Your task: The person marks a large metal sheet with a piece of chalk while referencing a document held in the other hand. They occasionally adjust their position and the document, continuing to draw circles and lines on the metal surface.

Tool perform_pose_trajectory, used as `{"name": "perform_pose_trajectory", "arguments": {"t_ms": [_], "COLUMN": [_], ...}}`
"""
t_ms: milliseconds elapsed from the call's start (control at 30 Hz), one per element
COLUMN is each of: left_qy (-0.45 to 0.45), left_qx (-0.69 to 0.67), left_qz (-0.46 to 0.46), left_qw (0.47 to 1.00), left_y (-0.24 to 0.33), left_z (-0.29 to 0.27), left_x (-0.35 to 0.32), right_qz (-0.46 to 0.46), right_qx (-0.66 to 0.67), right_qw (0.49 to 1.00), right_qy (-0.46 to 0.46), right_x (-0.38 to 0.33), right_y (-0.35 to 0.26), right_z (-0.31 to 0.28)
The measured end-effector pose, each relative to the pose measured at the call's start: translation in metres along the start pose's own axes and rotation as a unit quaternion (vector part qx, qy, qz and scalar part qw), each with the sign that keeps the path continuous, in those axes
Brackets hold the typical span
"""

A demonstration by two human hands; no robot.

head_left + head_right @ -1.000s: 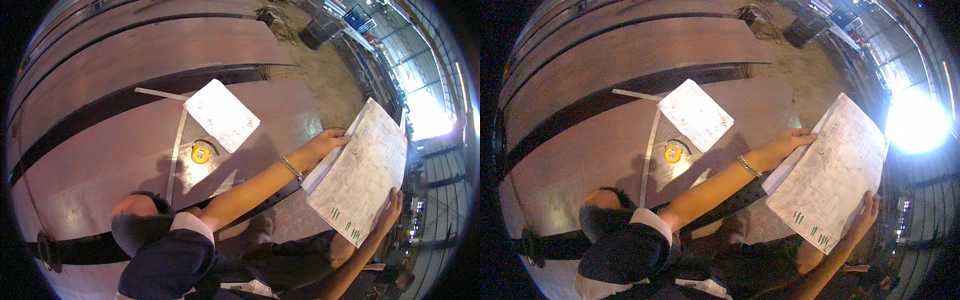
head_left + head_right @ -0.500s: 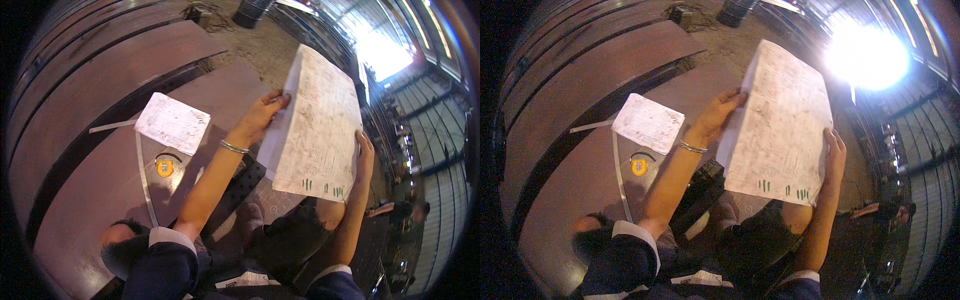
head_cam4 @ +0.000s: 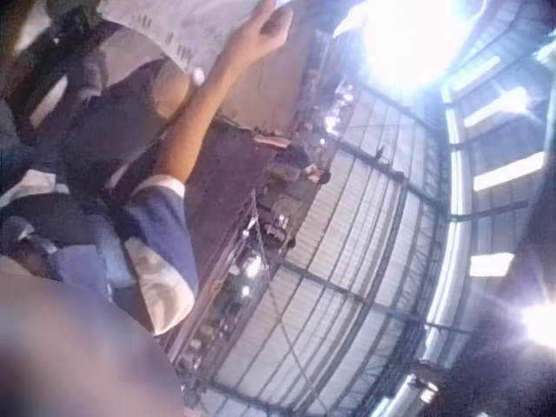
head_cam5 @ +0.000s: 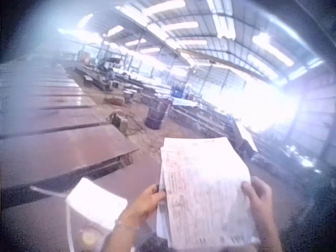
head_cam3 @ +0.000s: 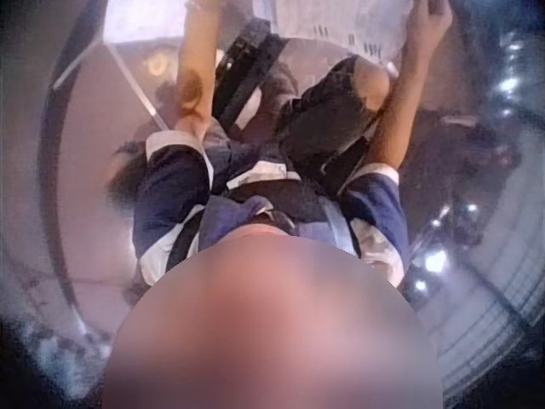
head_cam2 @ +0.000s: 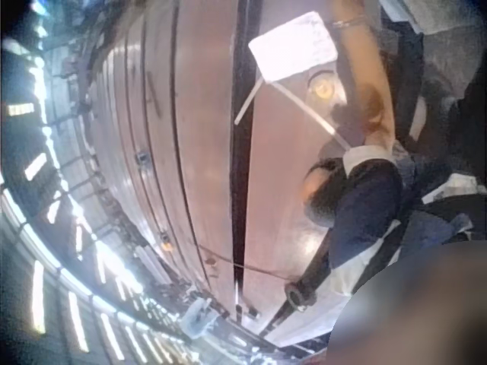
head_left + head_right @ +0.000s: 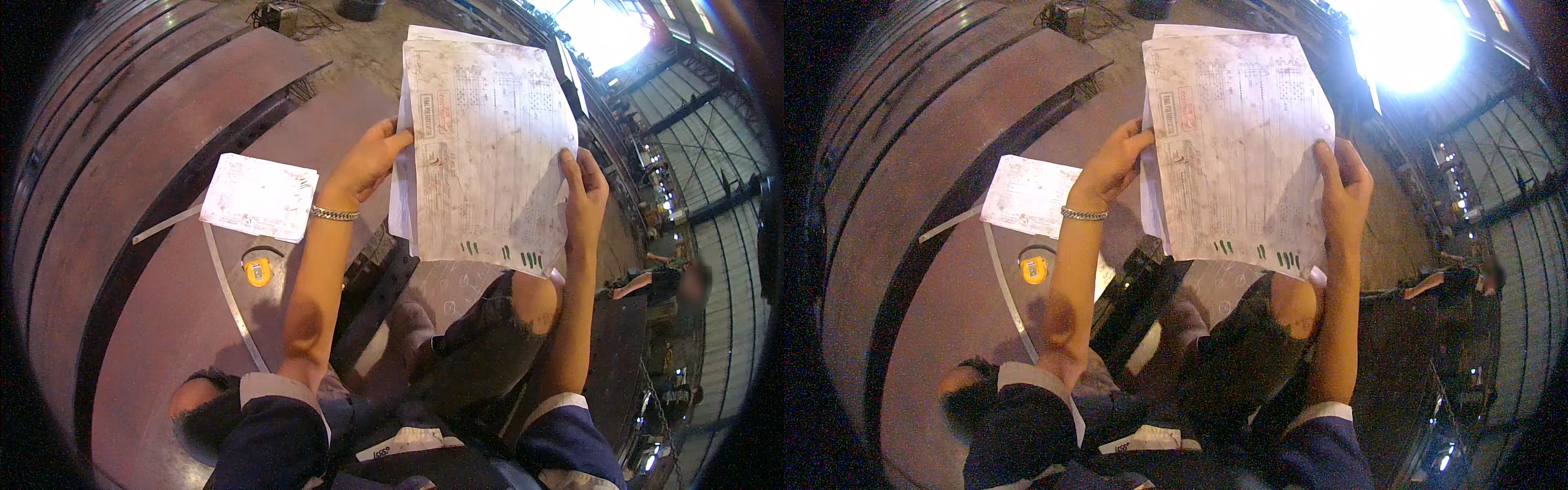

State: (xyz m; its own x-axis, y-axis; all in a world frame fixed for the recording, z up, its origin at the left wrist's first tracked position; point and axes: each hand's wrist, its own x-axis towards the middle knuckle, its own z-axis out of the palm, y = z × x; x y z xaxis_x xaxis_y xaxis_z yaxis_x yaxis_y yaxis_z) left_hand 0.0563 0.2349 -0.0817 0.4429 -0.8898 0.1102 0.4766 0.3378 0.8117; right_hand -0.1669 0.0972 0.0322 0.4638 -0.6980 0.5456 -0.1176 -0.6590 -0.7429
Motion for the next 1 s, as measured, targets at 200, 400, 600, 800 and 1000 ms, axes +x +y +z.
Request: {"name": "perform_pose_trajectory", "arguments": {"t_ms": [200,400,600,800,1000], "left_qy": [-0.006,0.007,0.003,0.013,0.002], "left_qx": [-0.095,-0.087,-0.119,-0.155,-0.205], "left_qz": [-0.002,-0.008,0.012,0.016,0.025], "left_qw": [0.995,0.996,0.993,0.988,0.978], "left_y": [-0.005,-0.004,-0.024,-0.021,-0.016], "left_z": [0.008,0.018,0.004,0.017,0.05], "left_x": [0.003,0.002,0.009,0.007,0.004], "right_qz": [-0.009,-0.071,-0.208,-0.212,-0.193], "right_qx": [-0.02,-0.057,-0.223,-0.323,-0.345], "right_qw": [1.0,0.996,0.94,0.919,0.894], "right_qy": [-0.009,0.015,0.151,-0.074,-0.21], "right_x": [0.005,0.007,-0.021,-0.043,-0.046], "right_y": [0.001,0.004,-0.034,-0.053,-0.049], "right_z": [-0.005,-0.009,0.006,0.042,0.06]}}
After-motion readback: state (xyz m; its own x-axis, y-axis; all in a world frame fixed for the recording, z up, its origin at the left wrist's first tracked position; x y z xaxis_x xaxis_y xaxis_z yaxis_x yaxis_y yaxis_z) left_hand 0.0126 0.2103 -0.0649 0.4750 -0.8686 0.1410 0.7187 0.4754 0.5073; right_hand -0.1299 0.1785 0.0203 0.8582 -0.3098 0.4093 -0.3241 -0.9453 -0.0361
